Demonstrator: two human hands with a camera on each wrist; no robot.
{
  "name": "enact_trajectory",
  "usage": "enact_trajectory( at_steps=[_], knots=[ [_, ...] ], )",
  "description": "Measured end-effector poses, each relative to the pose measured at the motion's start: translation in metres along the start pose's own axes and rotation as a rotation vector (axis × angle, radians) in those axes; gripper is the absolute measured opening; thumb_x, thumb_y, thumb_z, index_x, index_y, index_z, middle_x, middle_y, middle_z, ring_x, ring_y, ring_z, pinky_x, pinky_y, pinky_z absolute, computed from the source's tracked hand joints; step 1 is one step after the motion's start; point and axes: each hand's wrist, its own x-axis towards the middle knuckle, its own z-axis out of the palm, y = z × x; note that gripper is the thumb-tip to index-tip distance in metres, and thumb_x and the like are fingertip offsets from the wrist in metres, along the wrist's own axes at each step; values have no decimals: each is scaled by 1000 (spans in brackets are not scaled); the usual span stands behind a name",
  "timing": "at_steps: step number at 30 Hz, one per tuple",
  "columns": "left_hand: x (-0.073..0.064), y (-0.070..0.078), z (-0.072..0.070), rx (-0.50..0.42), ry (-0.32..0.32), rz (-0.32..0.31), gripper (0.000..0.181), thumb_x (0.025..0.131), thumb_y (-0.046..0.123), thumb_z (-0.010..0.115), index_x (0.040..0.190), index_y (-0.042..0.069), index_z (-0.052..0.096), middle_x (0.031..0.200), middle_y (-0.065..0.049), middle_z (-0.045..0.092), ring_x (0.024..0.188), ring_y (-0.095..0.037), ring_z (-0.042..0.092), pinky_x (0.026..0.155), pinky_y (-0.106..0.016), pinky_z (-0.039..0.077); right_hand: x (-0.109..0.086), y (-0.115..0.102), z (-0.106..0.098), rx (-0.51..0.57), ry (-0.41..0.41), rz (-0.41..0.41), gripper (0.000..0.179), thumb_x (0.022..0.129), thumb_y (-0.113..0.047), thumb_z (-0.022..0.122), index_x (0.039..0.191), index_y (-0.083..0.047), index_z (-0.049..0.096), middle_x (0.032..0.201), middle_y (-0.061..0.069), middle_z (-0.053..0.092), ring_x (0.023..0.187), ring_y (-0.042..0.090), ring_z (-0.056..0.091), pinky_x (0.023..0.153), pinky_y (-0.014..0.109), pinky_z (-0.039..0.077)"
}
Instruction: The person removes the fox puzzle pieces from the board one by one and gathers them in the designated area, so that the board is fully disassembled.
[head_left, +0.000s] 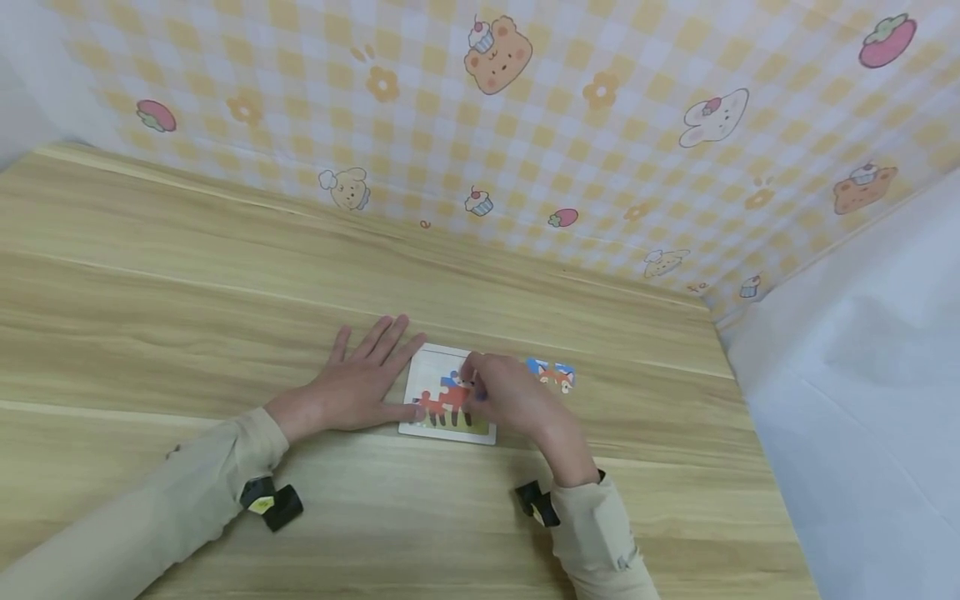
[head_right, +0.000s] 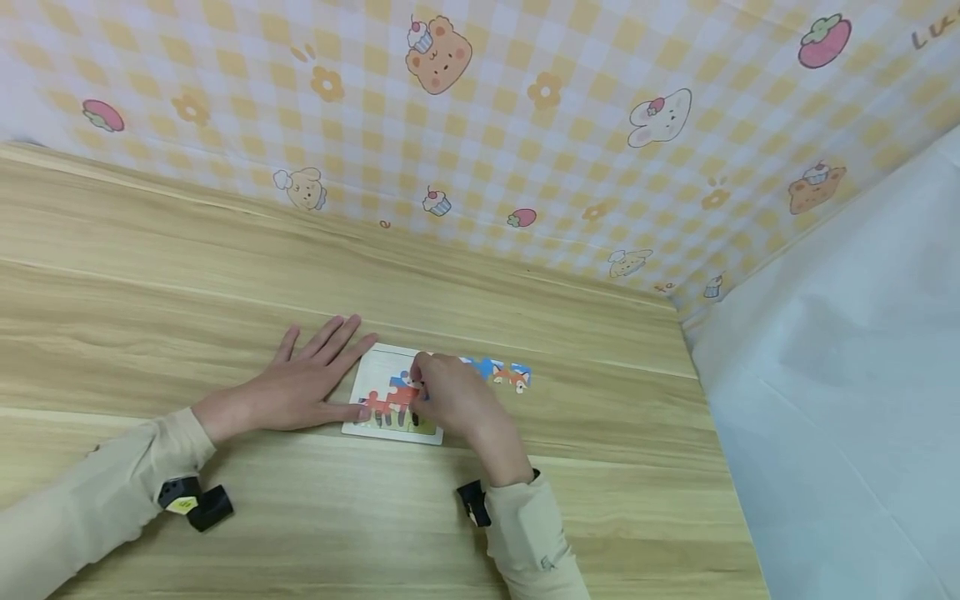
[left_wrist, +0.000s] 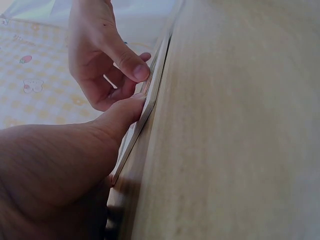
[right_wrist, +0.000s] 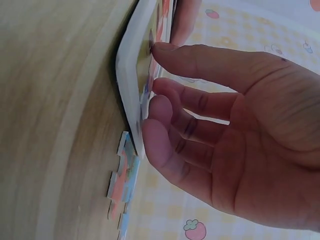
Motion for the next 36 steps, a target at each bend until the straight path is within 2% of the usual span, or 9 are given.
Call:
enact_trajectory(
  at_steps=[10, 24, 36],
  knots=[
    [0, 0, 0, -5, -1, 1, 91, 84, 55, 58, 149, 8, 15, 154, -19, 0, 139, -35, -5, 100, -65, -8, -1, 2, 1, 42, -10, -24, 22, 83, -7, 69, 101, -8, 58, 64, -1, 50, 56, 11, 46, 54, 23, 41],
    [1, 0, 0, 0, -2, -6, 91, 84, 54, 59, 149, 8, 16, 154, -19, 0, 139, -35, -5, 100, -65, -8, 0, 3, 1, 62, -42, -30, 25, 85, -7, 67, 106, -7, 54, 66, -1, 51, 56, 11, 45, 54, 22, 39],
    [-2, 2, -3, -13, 5, 0, 90, 85, 56, 57, 149, 6, 17, 153, -20, 3, 139, -36, -3, 100, -66, -7, 0, 1, 0, 63, -45, -18, 23, 85, -7, 67, 104, -10, 53, 67, -1, 54, 55, 12, 47, 52, 23, 39]
  ],
)
